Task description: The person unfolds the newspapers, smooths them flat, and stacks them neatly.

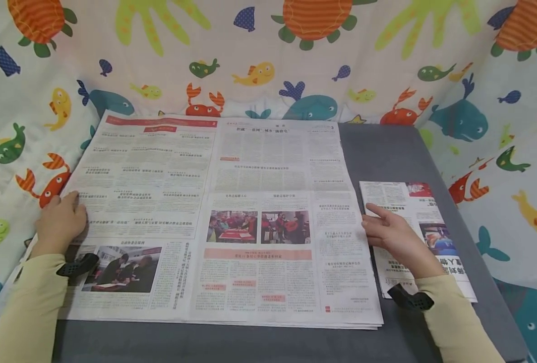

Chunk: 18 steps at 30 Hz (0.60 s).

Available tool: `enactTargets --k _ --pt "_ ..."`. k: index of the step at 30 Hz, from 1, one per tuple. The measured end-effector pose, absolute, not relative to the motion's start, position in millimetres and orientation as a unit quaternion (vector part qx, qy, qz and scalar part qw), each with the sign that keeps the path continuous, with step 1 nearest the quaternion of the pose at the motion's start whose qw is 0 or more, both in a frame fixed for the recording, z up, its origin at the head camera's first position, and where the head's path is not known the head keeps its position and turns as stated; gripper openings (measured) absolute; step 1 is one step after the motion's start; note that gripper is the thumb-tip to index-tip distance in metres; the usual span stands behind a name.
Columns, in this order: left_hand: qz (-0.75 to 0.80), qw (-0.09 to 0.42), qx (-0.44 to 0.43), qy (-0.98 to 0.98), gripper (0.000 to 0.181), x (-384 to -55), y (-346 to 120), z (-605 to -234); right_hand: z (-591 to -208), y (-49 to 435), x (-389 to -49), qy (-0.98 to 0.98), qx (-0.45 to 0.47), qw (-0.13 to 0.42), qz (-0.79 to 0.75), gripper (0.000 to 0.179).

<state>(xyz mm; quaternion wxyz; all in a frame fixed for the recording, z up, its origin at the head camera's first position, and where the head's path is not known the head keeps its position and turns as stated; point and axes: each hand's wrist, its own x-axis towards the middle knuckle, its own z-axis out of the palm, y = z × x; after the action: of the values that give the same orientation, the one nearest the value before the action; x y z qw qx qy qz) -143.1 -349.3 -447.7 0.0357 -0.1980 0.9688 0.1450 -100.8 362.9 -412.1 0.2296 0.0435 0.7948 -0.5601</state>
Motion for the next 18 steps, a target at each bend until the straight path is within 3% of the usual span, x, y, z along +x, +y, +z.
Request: enactTargets --k 7,14,18 --pt "0.143 -0.027 -0.093 0.985 0.057 -144 -297 -438 -385 335 -97 0.917 -0.006 0.135 -0.375 0.073" --pt "0.152 0.067 -0.003 0.986 0.087 -149 -238 -455 -417 282 -90 0.957 -0.124 0.086 -0.249 0.074" --pt "0.146 0.073 -0.014 0.986 0.089 -151 -232 -462 -440 267 -85 0.968 -0.147 0.09 -0.183 0.08"
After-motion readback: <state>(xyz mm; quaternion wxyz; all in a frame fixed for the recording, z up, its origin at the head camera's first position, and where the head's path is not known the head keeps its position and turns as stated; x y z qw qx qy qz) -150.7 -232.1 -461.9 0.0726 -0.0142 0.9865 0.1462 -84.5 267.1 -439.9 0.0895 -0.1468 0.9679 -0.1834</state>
